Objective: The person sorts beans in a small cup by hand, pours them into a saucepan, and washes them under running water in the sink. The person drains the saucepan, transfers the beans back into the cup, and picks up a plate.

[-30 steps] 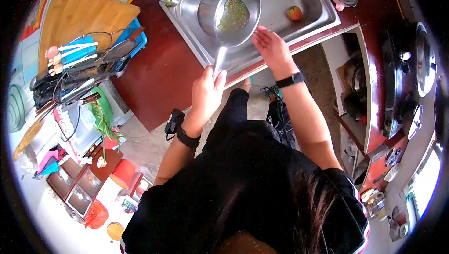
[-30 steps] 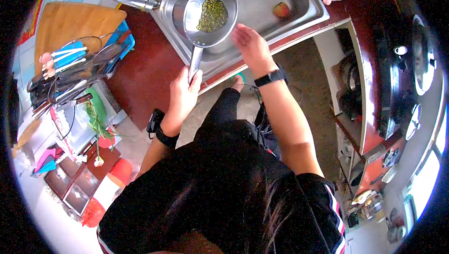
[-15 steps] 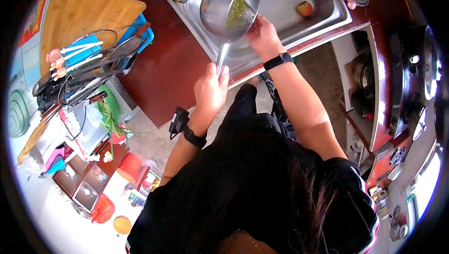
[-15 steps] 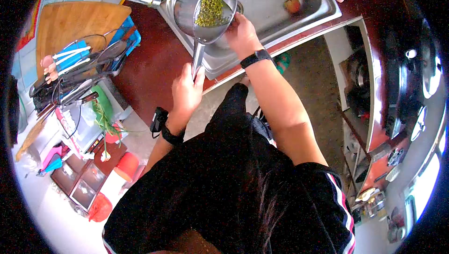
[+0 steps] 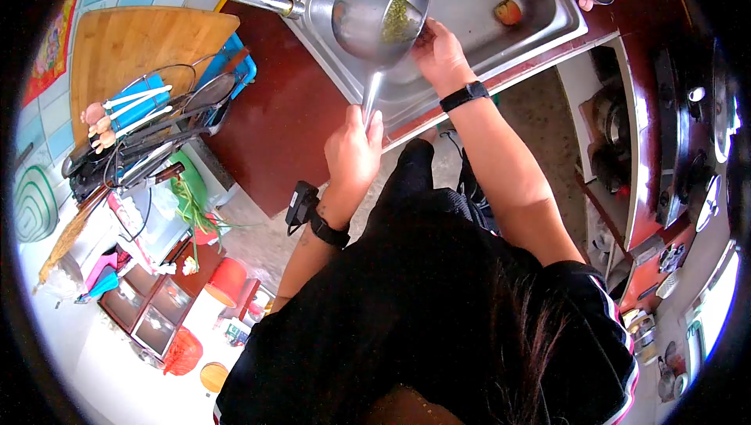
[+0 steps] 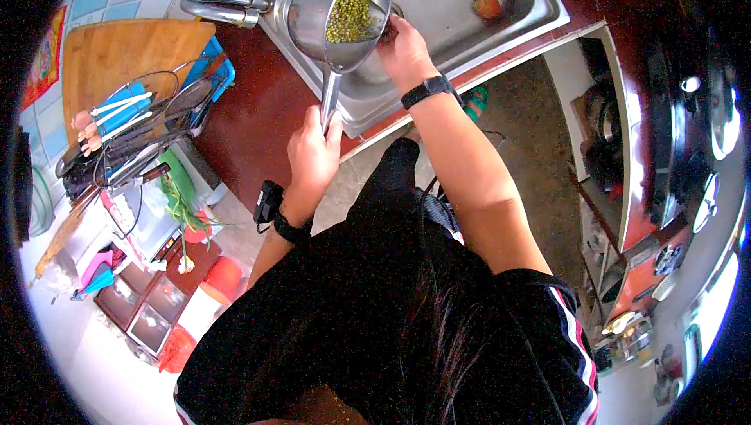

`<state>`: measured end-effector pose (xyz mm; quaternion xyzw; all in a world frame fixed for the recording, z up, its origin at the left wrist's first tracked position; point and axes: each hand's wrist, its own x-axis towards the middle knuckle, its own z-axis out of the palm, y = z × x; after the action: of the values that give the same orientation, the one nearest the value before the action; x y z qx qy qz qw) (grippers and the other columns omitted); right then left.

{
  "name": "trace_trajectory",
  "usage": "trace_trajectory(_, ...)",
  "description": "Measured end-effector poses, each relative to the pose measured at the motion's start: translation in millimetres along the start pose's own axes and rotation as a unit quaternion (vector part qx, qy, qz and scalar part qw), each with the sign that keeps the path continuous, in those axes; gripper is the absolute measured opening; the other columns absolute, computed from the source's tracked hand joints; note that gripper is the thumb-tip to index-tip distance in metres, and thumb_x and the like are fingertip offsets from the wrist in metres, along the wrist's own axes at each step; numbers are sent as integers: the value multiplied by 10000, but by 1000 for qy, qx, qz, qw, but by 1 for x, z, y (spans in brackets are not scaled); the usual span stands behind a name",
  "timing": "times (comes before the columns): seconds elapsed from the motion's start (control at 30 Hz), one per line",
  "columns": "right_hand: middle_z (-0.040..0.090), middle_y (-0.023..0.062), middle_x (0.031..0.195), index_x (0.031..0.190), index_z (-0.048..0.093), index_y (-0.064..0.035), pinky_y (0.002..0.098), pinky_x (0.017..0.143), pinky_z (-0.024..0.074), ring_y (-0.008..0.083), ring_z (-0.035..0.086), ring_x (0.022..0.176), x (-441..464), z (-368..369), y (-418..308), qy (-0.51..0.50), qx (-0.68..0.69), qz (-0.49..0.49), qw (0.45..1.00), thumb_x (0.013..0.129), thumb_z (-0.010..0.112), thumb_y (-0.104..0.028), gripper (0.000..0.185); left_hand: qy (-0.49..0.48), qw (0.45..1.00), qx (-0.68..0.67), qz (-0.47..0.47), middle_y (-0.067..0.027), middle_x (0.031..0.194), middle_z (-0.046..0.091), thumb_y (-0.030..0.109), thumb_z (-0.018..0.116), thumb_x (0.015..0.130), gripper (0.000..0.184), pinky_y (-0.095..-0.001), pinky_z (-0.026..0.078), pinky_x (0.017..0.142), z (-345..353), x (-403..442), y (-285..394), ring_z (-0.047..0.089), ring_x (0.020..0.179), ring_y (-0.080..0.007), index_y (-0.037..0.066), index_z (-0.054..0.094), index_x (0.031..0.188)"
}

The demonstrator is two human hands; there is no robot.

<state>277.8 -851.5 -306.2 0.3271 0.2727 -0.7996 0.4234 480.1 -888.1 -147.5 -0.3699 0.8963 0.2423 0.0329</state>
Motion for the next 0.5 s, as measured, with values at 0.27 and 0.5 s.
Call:
trace_trajectory(0.27, 662, 81, 970, 1060, 627, -14, 375, 874, 528, 231, 614, 907, -3, -3, 0, -10, -12, -12, 1000, 1021, 478, -162, 214, -10, 1000, 4, -7, -193, 641, 629, 306, 593, 987, 259, -530, 493, 557, -2, -1, 2, 643, 619, -425, 55, 536, 955)
trace_trajectory(0.5, 671, 104, 1003, 1052, 639, -1, 356, 864, 515, 243, 623, 935, -13, -2, -2, -7, -5, 3, 1000, 996, 533, -131, 178, 5, 1000, 7, 4, -185, 632, 625, 306, 596, 987, 256, -519, 493, 547, 1, -3, -1, 642, 606, -415, 59, 538, 956)
